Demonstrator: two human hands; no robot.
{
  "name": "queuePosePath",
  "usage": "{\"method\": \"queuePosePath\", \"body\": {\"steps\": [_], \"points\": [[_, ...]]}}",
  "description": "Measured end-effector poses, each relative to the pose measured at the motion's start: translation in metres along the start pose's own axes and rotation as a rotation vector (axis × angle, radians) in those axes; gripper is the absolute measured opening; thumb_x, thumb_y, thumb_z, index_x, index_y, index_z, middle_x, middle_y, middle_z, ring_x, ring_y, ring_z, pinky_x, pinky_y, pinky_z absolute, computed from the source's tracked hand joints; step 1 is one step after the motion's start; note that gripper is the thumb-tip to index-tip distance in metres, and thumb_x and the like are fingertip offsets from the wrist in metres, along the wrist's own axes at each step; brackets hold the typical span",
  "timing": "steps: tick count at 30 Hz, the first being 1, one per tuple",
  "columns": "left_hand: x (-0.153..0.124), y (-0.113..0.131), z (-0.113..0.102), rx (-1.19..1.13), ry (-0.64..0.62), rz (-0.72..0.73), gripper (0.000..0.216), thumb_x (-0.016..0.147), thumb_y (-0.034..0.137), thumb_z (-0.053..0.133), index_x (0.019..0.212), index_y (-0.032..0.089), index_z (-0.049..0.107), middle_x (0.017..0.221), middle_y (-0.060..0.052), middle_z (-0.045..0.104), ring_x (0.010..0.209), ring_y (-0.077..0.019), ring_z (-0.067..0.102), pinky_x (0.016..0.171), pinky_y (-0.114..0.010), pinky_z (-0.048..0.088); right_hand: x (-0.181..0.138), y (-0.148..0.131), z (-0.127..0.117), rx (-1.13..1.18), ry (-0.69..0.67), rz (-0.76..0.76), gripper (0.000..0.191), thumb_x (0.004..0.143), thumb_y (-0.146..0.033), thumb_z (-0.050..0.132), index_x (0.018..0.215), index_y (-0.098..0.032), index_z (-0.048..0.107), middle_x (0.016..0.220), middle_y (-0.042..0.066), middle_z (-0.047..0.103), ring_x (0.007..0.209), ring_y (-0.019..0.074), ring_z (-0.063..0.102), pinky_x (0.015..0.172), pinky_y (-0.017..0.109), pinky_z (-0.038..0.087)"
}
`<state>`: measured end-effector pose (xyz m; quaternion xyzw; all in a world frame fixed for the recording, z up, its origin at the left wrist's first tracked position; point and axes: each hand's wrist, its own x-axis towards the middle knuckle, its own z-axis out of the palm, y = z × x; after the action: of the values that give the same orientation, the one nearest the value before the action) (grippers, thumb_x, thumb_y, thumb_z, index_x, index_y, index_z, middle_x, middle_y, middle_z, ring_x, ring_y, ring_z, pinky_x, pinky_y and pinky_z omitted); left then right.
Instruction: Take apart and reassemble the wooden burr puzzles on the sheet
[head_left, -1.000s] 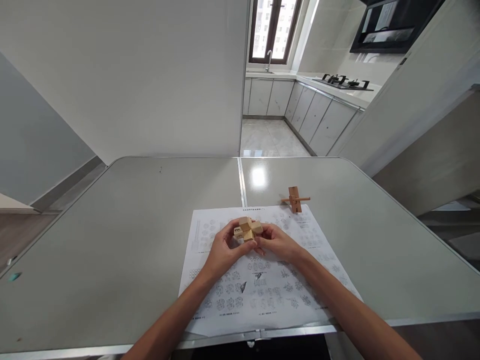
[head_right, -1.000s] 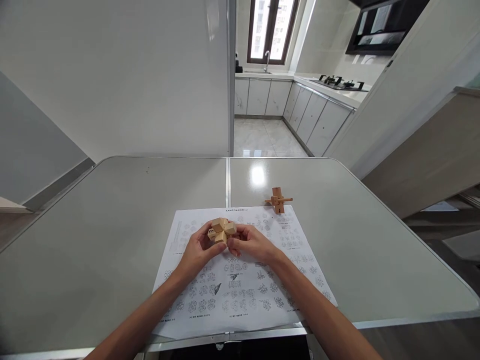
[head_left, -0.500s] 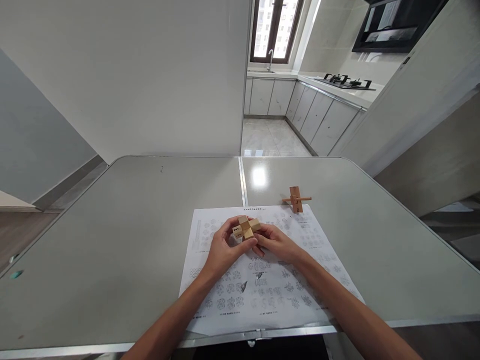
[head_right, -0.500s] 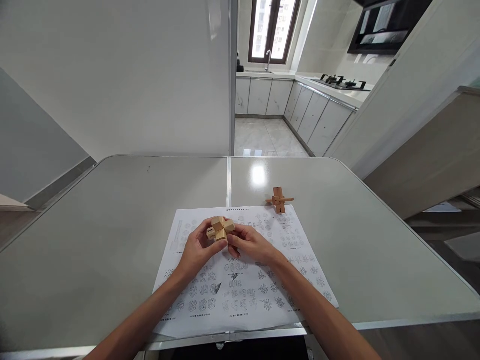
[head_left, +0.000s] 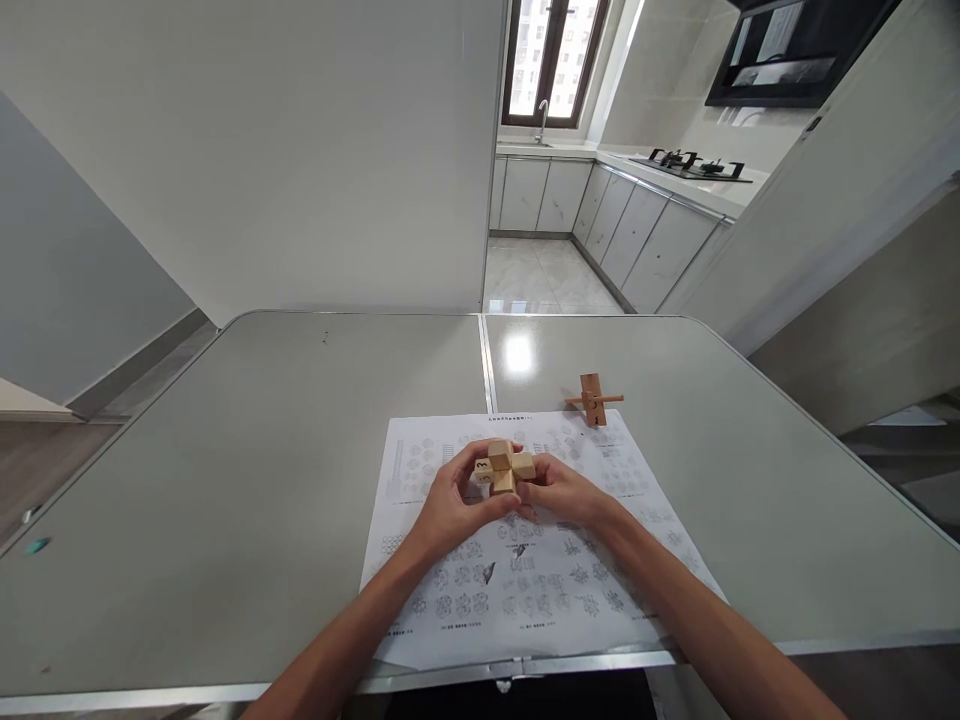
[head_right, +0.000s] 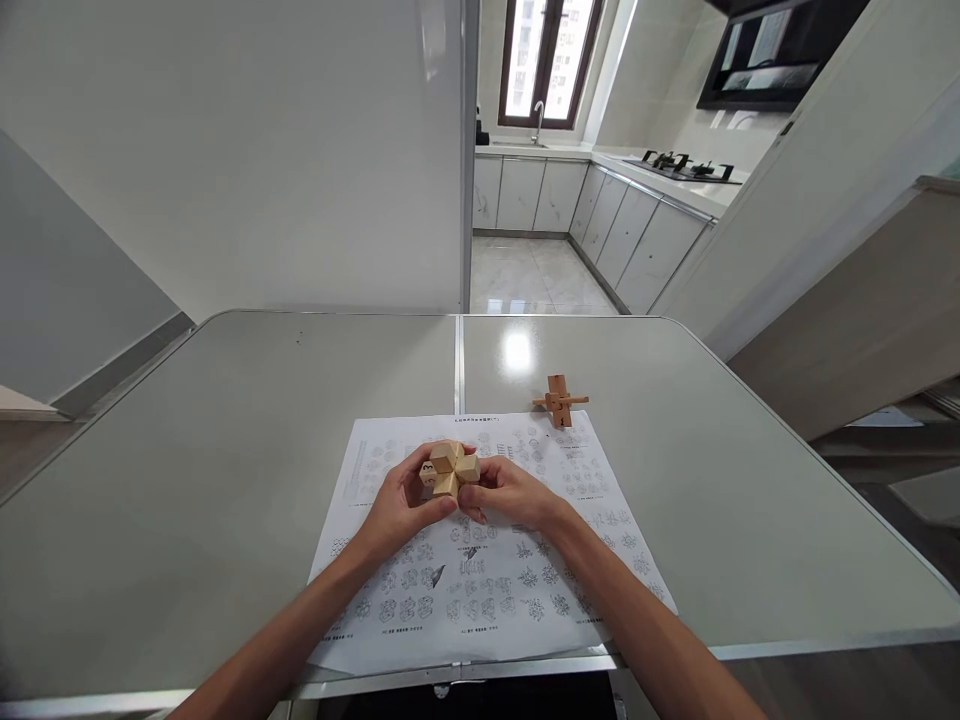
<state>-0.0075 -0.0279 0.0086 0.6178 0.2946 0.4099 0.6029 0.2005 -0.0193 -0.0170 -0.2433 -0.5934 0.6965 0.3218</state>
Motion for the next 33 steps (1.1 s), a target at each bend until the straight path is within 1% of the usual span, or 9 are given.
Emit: {"method": "queuePosePath", "body": {"steps": [5, 8, 11, 14, 17, 21, 24, 28, 33], "points": [[-0.001, 0.002, 0.001, 0.074, 0.05, 0.02, 0.053, 0.083, 0.048, 0.086, 0.128, 0.025, 0.069, 0.138, -0.012, 0.07, 0.125, -0.032, 0.066, 0.109, -0.047, 0.052, -0.001, -0.002, 0.003, -0.012, 0.031, 0.014, 0.043, 0.098, -0.052, 0.071, 0.071, -0.019, 0.062, 0.061, -0.003, 0.055, 0.058, 0.0119, 0.048, 0.062, 0.028, 0.043], [-0.001, 0.002, 0.003, 0.088, 0.139, 0.024, 0.051, 0.083, 0.045, 0.086, 0.127, 0.025, 0.068, 0.134, -0.011, 0.071, 0.123, -0.0308, 0.067, 0.109, -0.047, 0.052, 0.0, -0.005, 0.004, -0.01, 0.082, 0.021, 0.033, 0.1, -0.051, 0.069, 0.089, -0.02, 0.068, 0.067, -0.003, 0.058, 0.057, 0.012, 0.051, 0.062, 0.029, 0.047], [0.001, -0.001, 0.005, 0.11, 0.274, 0.016, 0.053, 0.082, 0.04, 0.088, 0.128, 0.025, 0.065, 0.132, -0.01, 0.071, 0.123, -0.0287, 0.066, 0.11, -0.046, 0.05, 0.002, -0.006, 0.005, -0.019, 0.194, -0.033, 0.037, 0.097, -0.053, 0.071, 0.115, -0.021, 0.069, 0.09, 0.003, 0.068, 0.066, 0.0145, 0.059, 0.064, 0.03, 0.053], [0.002, -0.003, 0.007, 0.145, 0.358, 0.02, 0.057, 0.081, 0.038, 0.089, 0.131, 0.027, 0.062, 0.132, -0.008, 0.071, 0.123, -0.0272, 0.066, 0.11, -0.045, 0.05, 0.004, -0.008, 0.006, -0.068, 0.334, -0.106, 0.043, 0.097, -0.055, 0.07, 0.126, -0.023, 0.068, 0.111, 0.008, 0.069, 0.083, 0.0181, 0.063, 0.073, 0.032, 0.058], [0.002, -0.002, 0.009, 0.237, 0.367, 0.03, 0.06, 0.08, 0.037, 0.089, 0.132, 0.027, 0.061, 0.13, -0.007, 0.071, 0.12, -0.0269, 0.067, 0.108, -0.045, 0.05, 0.004, -0.009, 0.008, -0.143, 0.447, -0.13, 0.04, 0.099, -0.055, 0.068, 0.123, -0.024, 0.07, 0.111, 0.008, 0.068, 0.091, 0.0201, 0.063, 0.077, 0.033, 0.056], [0.001, -0.001, 0.012, 0.385, 0.348, 0.061, 0.061, 0.079, 0.032, 0.09, 0.133, 0.028, 0.062, 0.124, -0.004, 0.072, 0.112, -0.0246, 0.066, 0.103, -0.043, 0.051, 0.003, -0.01, 0.01, -0.158, 0.494, -0.083, 0.039, 0.099, -0.059, 0.065, 0.111, -0.022, 0.071, 0.085, 0.002, 0.063, 0.072, 0.0167, 0.055, 0.066, 0.031, 0.049], [0.0, -0.001, 0.013, 0.418, 0.326, 0.085, 0.059, 0.079, 0.033, 0.09, 0.131, 0.029, 0.063, 0.122, -0.004, 0.072, 0.109, -0.024, 0.066, 0.1, -0.041, 0.051, 0.002, -0.01, 0.01, -0.117, 0.49, -0.054, 0.041, 0.098, -0.061, 0.066, 0.107, -0.021, 0.069, 0.073, -0.001, 0.057, 0.066, 0.0154, 0.051, 0.062, 0.03, 0.046], [0.0, 0.003, 0.014, 0.419, 0.327, 0.105, 0.058, 0.077, 0.038, 0.091, 0.127, 0.028, 0.064, 0.119, -0.005, 0.072, 0.105, -0.0241, 0.065, 0.095, -0.04, 0.052, 0.002, -0.008, 0.008, -0.07, 0.459, -0.046, 0.042, 0.097, -0.063, 0.067, 0.104, -0.022, 0.067, 0.073, -0.002, 0.056, 0.065, 0.0153, 0.05, 0.061, 0.029, 0.045], [0.001, 0.003, 0.011, 0.409, 0.367, 0.087, 0.051, 0.077, 0.04, 0.091, 0.119, 0.026, 0.067, 0.114, -0.004, 0.073, 0.101, -0.0239, 0.065, 0.093, -0.039, 0.05, 0.001, -0.004, 0.007, -0.086, 0.407, -0.083, 0.036, 0.097, -0.059, 0.07, 0.105, -0.024, 0.065, 0.087, 0.002, 0.063, 0.077, 0.0179, 0.056, 0.069, 0.032, 0.049]]}}
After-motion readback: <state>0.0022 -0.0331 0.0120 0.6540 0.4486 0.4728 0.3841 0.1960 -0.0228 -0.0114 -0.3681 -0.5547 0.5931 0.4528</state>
